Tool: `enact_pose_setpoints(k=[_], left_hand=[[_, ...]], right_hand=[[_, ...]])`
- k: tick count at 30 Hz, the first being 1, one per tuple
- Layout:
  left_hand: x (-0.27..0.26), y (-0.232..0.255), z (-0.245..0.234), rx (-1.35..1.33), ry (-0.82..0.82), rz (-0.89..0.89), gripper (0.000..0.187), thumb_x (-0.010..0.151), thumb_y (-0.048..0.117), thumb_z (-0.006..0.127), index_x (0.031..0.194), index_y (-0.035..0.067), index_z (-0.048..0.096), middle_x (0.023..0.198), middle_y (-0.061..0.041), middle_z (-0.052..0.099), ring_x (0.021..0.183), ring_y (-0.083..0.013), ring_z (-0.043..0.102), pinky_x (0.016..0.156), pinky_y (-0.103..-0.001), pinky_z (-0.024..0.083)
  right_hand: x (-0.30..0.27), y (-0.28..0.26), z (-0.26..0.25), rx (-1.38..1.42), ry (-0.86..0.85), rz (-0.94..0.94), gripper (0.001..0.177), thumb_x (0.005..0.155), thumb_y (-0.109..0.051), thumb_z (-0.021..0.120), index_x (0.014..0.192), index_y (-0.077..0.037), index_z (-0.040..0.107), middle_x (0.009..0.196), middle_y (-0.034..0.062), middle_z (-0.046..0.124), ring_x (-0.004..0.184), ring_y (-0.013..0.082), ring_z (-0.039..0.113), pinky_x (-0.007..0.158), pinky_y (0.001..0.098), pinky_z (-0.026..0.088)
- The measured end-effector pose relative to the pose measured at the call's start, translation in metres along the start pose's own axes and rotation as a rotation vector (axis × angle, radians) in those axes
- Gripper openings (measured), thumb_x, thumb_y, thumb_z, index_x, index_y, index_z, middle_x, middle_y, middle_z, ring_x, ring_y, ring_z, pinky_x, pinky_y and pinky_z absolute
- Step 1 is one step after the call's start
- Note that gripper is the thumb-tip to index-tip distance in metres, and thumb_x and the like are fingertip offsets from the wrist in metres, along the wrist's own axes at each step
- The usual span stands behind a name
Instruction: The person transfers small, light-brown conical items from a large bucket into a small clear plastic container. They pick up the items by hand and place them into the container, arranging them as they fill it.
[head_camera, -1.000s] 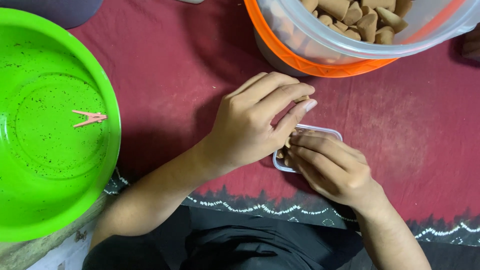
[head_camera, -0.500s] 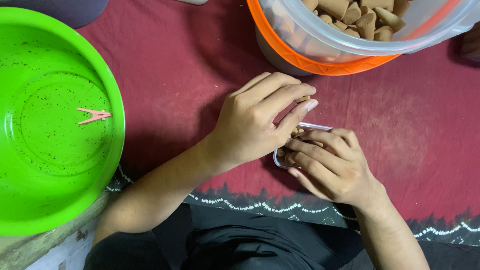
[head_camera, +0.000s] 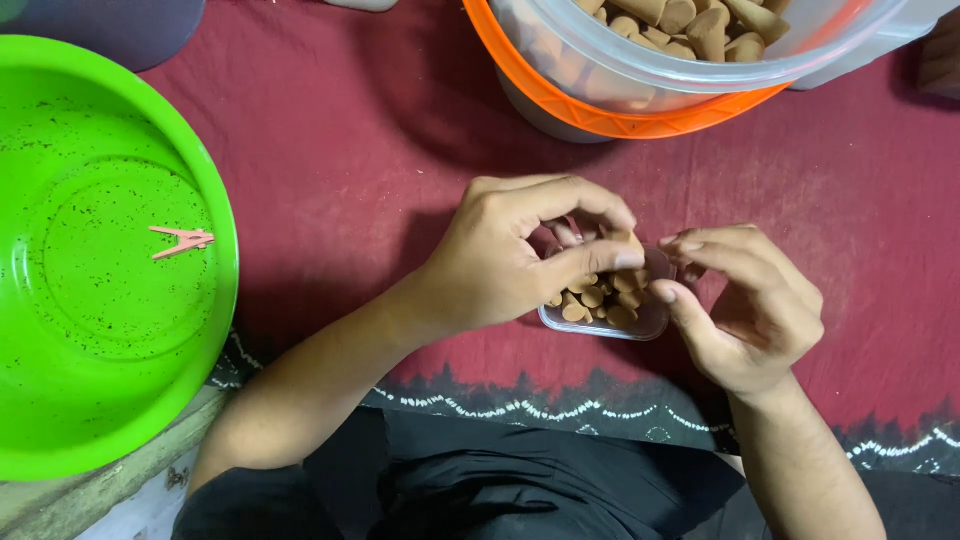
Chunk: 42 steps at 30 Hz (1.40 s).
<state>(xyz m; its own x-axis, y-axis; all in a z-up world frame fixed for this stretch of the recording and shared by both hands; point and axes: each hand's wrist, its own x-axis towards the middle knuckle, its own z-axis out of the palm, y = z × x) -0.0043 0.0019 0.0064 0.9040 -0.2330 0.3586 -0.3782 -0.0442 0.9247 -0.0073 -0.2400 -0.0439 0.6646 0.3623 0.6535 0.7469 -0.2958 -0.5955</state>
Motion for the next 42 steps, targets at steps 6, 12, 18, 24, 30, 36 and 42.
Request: enact_pose_setpoints(k=[6,12,18,24,30,36,42], left_hand=[[-0.002,0.003,0.006,-0.065,-0.087,-0.012,0.014,0.086,0.012,0.083,0.087,0.005,0.071,0.085,-0.003,0.074,0.069,-0.0056,0.064,0.062,-0.019,0.054],[-0.004,-0.004,0.01,-0.021,-0.098,0.067,0.019,0.083,0.017,0.085,0.087,0.005,0.07,0.082,-0.004,0.072,0.068,-0.0085,0.064,0.062,-0.021,0.054],[-0.007,0.001,0.007,-0.028,-0.143,-0.053,0.025,0.095,0.029,0.07,0.104,0.006,0.07,0.092,-0.003,0.075,0.071,-0.0079,0.063,0.068,-0.021,0.053],[-0.001,0.006,0.006,0.022,-0.065,-0.055,0.018,0.101,0.021,0.063,0.096,0.005,0.069,0.087,-0.002,0.072,0.071,-0.0088,0.061,0.067,-0.022,0.05],[-0.001,0.006,0.006,0.052,-0.048,-0.035,0.014,0.101,0.017,0.063,0.097,0.005,0.068,0.09,-0.003,0.073,0.077,-0.0105,0.066,0.072,-0.024,0.054],[-0.001,0.007,0.005,0.058,-0.048,-0.025,0.014,0.101,0.016,0.062,0.096,0.005,0.068,0.089,-0.002,0.072,0.076,-0.0109,0.065,0.073,-0.024,0.054],[-0.002,0.004,0.005,0.12,-0.016,-0.008,0.014,0.102,0.018,0.062,0.096,0.007,0.068,0.091,0.0,0.073,0.078,-0.0127,0.065,0.074,-0.026,0.054]], right_hand=[[0.02,-0.018,0.002,0.083,-0.116,-0.015,0.015,0.084,0.006,0.077,0.088,0.011,0.063,0.083,0.0273,0.068,0.069,0.0333,0.067,0.064,0.0357,0.055],[0.008,-0.008,0.001,0.073,-0.092,-0.072,0.03,0.084,0.0,0.082,0.101,0.014,0.061,0.079,0.0251,0.067,0.059,0.0269,0.062,0.058,0.0349,0.053],[0.012,-0.008,-0.007,0.028,-0.108,-0.048,0.017,0.086,0.004,0.078,0.094,0.012,0.065,0.086,0.0261,0.071,0.064,0.0296,0.066,0.057,0.0346,0.048],[0.003,0.008,-0.024,0.01,-0.069,-0.081,0.018,0.089,0.006,0.07,0.095,0.014,0.055,0.083,0.0303,0.065,0.066,0.0367,0.066,0.061,0.0406,0.053],[0.02,0.005,-0.028,-0.042,-0.232,-0.17,0.011,0.092,0.001,0.068,0.095,0.009,0.061,0.081,0.0196,0.071,0.069,0.029,0.067,0.066,0.0376,0.054],[0.022,0.011,-0.021,-0.031,-0.315,-0.235,0.01,0.092,-0.001,0.066,0.095,0.008,0.063,0.081,0.0192,0.068,0.066,0.0301,0.06,0.063,0.0358,0.05],[0.018,0.005,-0.024,-0.007,-0.277,-0.179,0.013,0.092,-0.004,0.067,0.095,0.008,0.061,0.083,0.0206,0.07,0.069,0.0318,0.063,0.066,0.0393,0.052]])
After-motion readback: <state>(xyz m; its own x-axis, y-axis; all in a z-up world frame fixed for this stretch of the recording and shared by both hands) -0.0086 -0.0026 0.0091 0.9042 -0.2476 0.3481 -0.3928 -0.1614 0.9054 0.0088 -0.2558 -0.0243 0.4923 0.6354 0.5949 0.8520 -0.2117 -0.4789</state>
